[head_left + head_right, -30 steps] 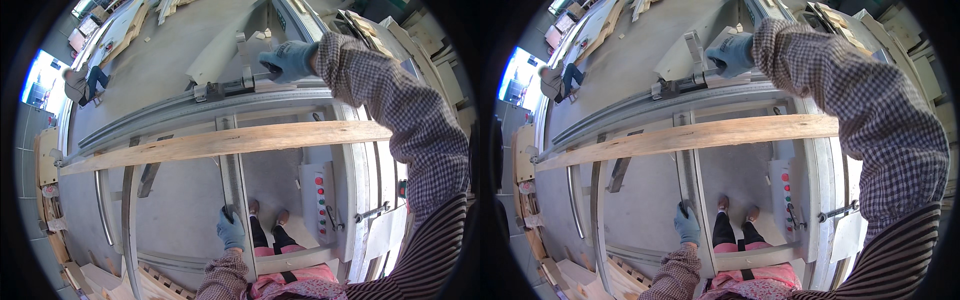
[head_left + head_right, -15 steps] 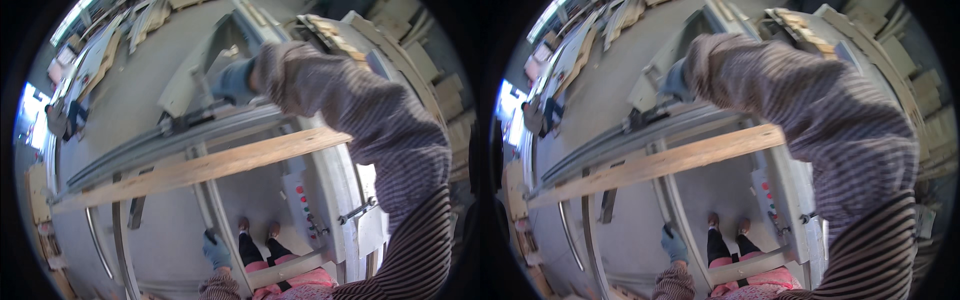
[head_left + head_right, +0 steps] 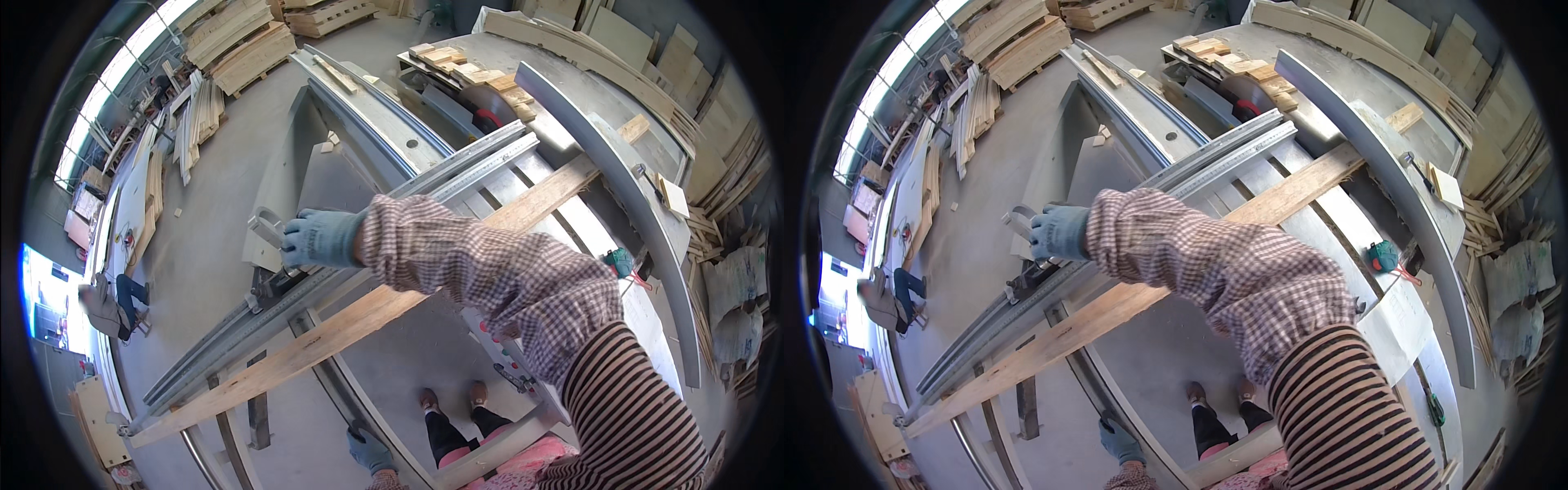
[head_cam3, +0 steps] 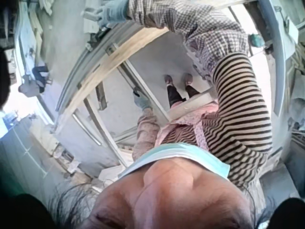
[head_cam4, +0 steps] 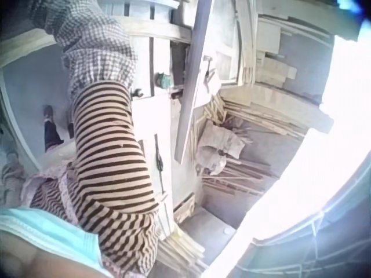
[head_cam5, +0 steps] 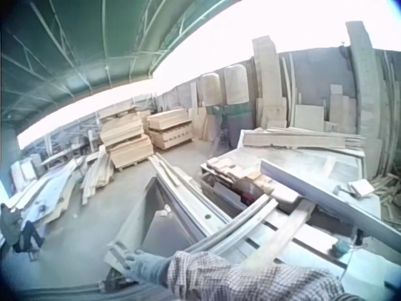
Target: The person positions a wooden plank on a metal frame and uses a wrench to tighten a bolt on the machinery. The person then continues to adjust the bolt and the frame.
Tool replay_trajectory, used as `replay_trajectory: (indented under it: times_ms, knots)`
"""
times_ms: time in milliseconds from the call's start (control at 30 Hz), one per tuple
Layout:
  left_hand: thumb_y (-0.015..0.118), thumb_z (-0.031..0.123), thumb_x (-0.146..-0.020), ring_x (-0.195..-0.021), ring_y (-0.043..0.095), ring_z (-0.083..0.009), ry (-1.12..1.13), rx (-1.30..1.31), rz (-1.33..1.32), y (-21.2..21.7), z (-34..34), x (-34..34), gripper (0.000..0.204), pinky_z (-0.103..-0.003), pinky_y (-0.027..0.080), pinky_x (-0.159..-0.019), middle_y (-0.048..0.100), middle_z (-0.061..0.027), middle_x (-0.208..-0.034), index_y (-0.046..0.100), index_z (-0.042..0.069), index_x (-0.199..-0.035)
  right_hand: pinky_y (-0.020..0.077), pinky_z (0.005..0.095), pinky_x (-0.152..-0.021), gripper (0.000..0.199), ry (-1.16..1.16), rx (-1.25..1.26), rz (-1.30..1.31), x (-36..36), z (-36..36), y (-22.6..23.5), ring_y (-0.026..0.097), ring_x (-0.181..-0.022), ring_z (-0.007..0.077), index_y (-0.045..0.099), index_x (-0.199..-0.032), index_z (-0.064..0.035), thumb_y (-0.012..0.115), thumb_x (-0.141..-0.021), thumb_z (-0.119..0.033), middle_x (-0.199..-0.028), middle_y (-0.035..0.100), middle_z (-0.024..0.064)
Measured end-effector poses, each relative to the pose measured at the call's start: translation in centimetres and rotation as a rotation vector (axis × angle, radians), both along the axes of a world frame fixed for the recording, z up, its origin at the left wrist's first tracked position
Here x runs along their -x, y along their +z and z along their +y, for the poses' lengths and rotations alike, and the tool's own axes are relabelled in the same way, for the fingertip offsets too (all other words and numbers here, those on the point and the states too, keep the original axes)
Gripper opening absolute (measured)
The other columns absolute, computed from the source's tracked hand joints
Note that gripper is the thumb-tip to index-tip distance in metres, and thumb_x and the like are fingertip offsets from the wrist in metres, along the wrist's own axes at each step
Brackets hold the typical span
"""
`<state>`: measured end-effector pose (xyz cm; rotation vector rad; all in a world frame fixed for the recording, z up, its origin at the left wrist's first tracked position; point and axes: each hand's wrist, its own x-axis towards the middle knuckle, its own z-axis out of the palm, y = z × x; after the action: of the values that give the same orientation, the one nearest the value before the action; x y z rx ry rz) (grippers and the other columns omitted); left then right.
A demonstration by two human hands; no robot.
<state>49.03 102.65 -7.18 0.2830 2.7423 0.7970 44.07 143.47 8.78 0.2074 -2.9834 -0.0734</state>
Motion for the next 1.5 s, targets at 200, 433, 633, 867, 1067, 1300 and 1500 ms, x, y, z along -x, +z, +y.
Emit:
replay_trajectory:
  times_ms: [200, 433, 633, 867, 1067, 1300, 1500]
  knots:
    - [0.043, 0.037, -0.095, -0.087, 0.06, -0.0345, 0.041, -0.026, -0.017, 0.2, -0.1, 0.3, 0.044, -0.041, 0.046, -0.076, 0.063, -0.0205, -0.096, 0.058, -0.002, -0.109, 0.0381, 0.0442, -0.096, 0.072, -0.668, 0.528, -0.195, -1.9, -1.6, 3.9, 0.038, -0.125, 0.0317, 0.041, -0.132, -0.0096, 0.063, -0.078, -0.05, -0.133, 0.042, 0.0178]
    - [0.044, 0.028, -0.092, -0.097, 0.059, -0.0378, 0.044, 0.028, -0.037, 0.7, 0.1, -0.4, 0.037, -0.043, 0.046, -0.083, 0.062, -0.0199, -0.106, 0.056, 0.002, -0.115, 0.0368, 0.0434, -0.096, 0.054, -0.275, 0.365, -0.159, -2.6, 1.4, 3.0, 0.04, -0.125, 0.0268, 0.05, -0.127, -0.0274, 0.066, -0.076, -0.033, -0.133, 0.046, 0.0076]
    - [0.043, 0.03, -0.092, -0.097, 0.059, -0.0382, 0.046, 0.024, -0.025, 0.5, -0.5, -0.7, 0.038, -0.043, 0.046, -0.083, 0.062, -0.0202, -0.107, 0.055, 0.002, -0.116, 0.0404, 0.0434, -0.091, 0.082, -0.521, 0.416, 0.0, -3.3, -1.2, 2.6, 0.044, -0.118, 0.0326, 0.031, -0.139, -0.0295, 0.074, -0.07, -0.037, -0.132, 0.045, 0.0106]
    - [0.046, 0.024, -0.091, -0.098, 0.059, -0.0385, 0.039, -0.034, -0.01, 2.7, 0.9, -2.1, 0.035, -0.043, 0.046, -0.082, 0.062, -0.0219, -0.105, 0.055, 0.0, -0.114, 0.0483, 0.0389, -0.081, 0.043, -0.615, 0.631, 0.239, -6.0, 2.0, -6.2, 0.061, -0.088, 0.0309, 0.06, -0.107, -0.0107, 0.073, -0.069, -0.026, -0.093, 0.065, 0.011]
    - [0.048, 0.023, -0.09, -0.097, 0.059, -0.0386, 0.014, 0.082, 0.025, 1.3, -0.3, -1.2, 0.036, -0.043, 0.046, -0.083, 0.062, -0.0227, -0.105, 0.054, -0.002, -0.116, 0.0356, 0.0422, -0.091, 0.043, -0.612, 0.53, 0.145, -5.1, 2.7, -6.3, 0.052, -0.109, 0.0227, 0.061, -0.11, -0.0269, 0.072, -0.07, -0.036, -0.104, 0.064, -0.0017]
    - [0.05, 0.024, -0.089, -0.096, 0.06, -0.0377, -0.003, 0.081, 0.037, 0.7, -1.5, -1.5, 0.037, -0.043, 0.046, -0.083, 0.062, -0.0221, -0.105, 0.054, -0.001, -0.116, 0.0425, 0.0372, -0.086, 0.038, -0.48, 0.443, 0.285, -8.2, 5.1, -6.6, 0.056, -0.094, 0.0247, 0.064, -0.102, -0.0206, 0.075, -0.067, -0.028, -0.095, 0.065, 0.0016]
    - [0.051, 0.022, -0.087, -0.095, 0.06, -0.036, 0.015, 0.144, -0.02, 1.4, -0.9, -1.8, 0.036, -0.043, 0.046, -0.084, 0.063, -0.0211, -0.103, 0.055, -0.001, -0.115, 0.0452, 0.0311, -0.088, 0.048, -0.579, 0.626, 0.314, -19.5, 15.5, -10.6, 0.056, -0.099, 0.0178, 0.06, -0.11, -0.0099, 0.074, -0.066, 0.003, -0.106, 0.061, 0.0063]
